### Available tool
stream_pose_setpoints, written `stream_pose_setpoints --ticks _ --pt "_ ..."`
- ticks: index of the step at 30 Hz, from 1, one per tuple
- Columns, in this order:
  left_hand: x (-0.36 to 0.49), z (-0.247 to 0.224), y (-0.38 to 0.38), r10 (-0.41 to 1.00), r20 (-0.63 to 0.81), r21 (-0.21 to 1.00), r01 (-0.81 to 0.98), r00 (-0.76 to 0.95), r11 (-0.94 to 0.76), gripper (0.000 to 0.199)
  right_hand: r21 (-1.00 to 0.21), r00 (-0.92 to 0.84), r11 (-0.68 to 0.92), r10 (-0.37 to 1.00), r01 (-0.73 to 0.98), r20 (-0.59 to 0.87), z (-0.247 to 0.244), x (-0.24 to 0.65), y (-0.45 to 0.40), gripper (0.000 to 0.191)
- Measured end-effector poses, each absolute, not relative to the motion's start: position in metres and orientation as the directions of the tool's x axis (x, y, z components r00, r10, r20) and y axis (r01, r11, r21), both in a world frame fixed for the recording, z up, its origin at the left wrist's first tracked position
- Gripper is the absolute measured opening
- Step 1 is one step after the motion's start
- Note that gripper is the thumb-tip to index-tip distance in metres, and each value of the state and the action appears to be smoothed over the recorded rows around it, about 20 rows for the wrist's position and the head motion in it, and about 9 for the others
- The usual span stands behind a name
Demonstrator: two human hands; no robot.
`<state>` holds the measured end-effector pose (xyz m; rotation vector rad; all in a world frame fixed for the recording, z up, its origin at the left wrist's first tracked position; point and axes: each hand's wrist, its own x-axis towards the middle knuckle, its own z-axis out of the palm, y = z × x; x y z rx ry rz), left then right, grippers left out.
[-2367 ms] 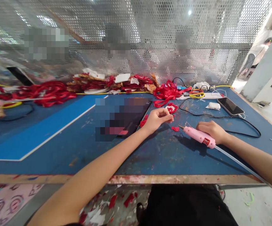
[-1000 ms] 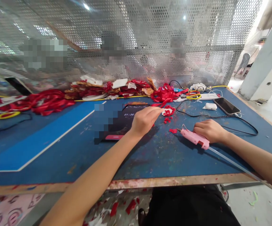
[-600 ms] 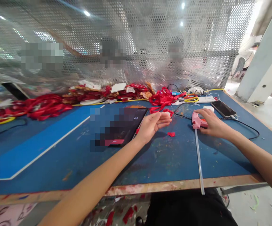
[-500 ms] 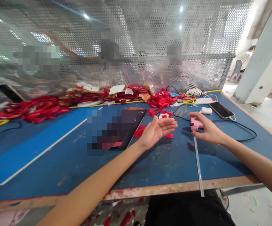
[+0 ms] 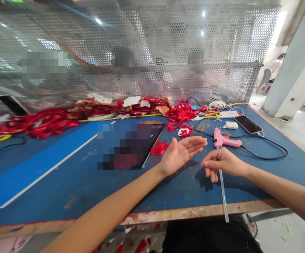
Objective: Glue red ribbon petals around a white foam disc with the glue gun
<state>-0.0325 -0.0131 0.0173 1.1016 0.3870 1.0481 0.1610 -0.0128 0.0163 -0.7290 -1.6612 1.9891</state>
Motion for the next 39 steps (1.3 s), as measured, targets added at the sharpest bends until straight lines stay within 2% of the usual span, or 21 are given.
stream_pose_setpoints --ticks 3,6,11,12,15,16,19,22,26,30,32,35,39 --pt "-0.034 0.012 -0.007 0.892 0.181 0.880 -0.473 0.415 0.041 0.050 -0.995 -0.674 -0.088 0.738 -0.038 -0.040 0.020 0.164 -0.007 0.041" --pt "-0.032 0.006 -0.005 0.913 0.127 0.937 -0.348 0.387 0.017 0.037 -1.000 -0.622 -0.003 0.783 0.003 -0.004 0.019 0.166 -0.002 0.040" --pt "-0.022 0.004 -0.018 0.863 0.046 0.999 -0.029 0.503 -0.037 0.064 -0.982 -0.624 0.154 0.780 0.106 0.055 0.013 0.166 -0.007 0.037" --pt "-0.019 0.005 -0.022 0.843 0.029 0.998 0.037 0.537 -0.058 0.062 -0.975 -0.626 0.184 0.777 0.125 0.067 0.012 0.165 -0.010 0.037" --pt "-0.014 0.010 -0.031 0.796 -0.067 0.979 0.194 0.601 -0.065 0.024 -0.942 -0.612 0.277 0.784 0.188 0.108 0.013 0.165 -0.014 0.037" --pt "-0.013 0.011 -0.032 0.801 -0.095 0.974 0.223 0.591 -0.048 0.020 -0.931 -0.598 0.301 0.792 0.207 0.123 0.015 0.166 -0.014 0.037" --pt "-0.015 0.012 -0.029 0.849 -0.102 0.980 0.199 0.518 -0.003 0.030 -0.908 -0.526 0.335 0.835 0.253 0.162 0.017 0.168 -0.010 0.037" --pt "-0.021 0.010 -0.022 0.868 -0.029 0.999 0.034 0.496 0.014 0.037 -0.872 -0.480 0.383 0.852 0.304 0.207 0.016 0.170 -0.005 0.034" --pt "-0.026 0.009 -0.016 0.852 0.053 0.990 -0.137 0.520 0.022 0.048 -0.760 -0.554 0.548 0.775 0.348 0.305 0.012 0.172 -0.003 0.032" --pt "-0.024 0.009 -0.019 0.842 -0.007 1.000 -0.015 0.540 0.018 0.063 -0.675 -0.627 0.655 0.693 0.340 0.356 0.010 0.171 -0.006 0.031" --pt "-0.021 0.009 -0.021 0.819 -0.069 0.996 0.084 0.570 0.026 0.057 -0.646 -0.625 0.681 0.679 0.343 0.384 0.010 0.172 -0.008 0.034" --pt "-0.019 0.009 -0.023 0.786 -0.131 0.982 0.186 0.604 0.021 0.036 -0.627 -0.613 0.697 0.675 0.347 0.411 0.009 0.172 -0.009 0.037" --pt "-0.019 0.008 -0.024 0.770 -0.123 0.990 0.132 0.626 0.051 0.041 -0.614 -0.584 0.697 0.689 0.370 0.429 0.010 0.172 -0.008 0.040"
